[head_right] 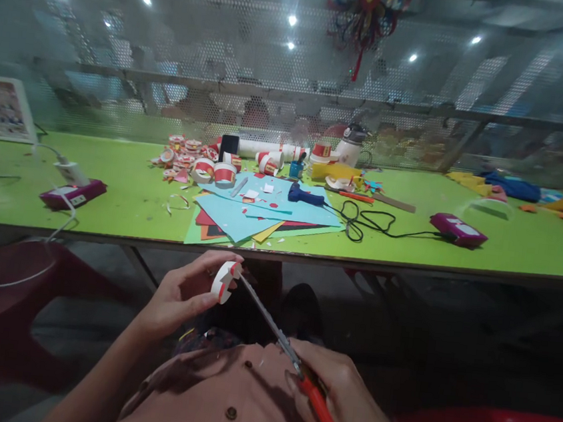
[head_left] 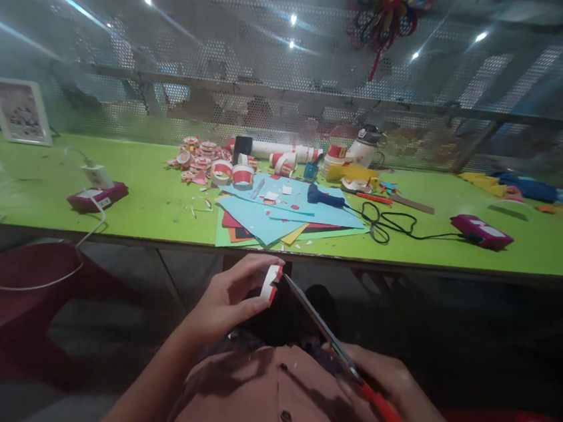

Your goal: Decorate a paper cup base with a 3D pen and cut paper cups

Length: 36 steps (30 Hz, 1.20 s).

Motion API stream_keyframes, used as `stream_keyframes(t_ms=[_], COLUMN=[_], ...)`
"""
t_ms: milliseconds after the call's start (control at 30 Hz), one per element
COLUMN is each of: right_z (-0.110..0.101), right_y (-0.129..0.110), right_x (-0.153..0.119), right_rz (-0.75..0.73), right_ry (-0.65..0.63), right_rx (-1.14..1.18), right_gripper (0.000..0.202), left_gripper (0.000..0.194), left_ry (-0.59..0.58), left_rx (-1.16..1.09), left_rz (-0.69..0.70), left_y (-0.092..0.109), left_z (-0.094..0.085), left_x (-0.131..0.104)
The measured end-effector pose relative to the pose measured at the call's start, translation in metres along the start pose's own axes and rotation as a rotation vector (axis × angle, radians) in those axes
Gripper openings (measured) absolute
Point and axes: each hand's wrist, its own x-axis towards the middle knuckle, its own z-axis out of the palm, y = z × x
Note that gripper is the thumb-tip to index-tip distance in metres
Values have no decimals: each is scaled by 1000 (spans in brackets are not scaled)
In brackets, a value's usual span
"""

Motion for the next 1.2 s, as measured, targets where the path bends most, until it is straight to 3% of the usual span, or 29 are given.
stream_keyframes(t_ms=[267,567,933,1200], right_z=[13,15,14,13], right_y=[-1,8,4,7], right_x=[1,1,-3,-3], right_rz=[-117,-191,-69,-138], right_ry=[43,93,77,107], right_rx=[-58,-207,-330,-351], right_gripper=[32,35,36,35], left_gripper=[44,48,55,55], left_ry=[31,60,117,112], left_rx=[-54,49,387,303], left_rz=[53,106,172,161], left_y=[-2,-9,-12,-14], left_z=[5,5,8,9], left_x=[0,-1,-2,-2])
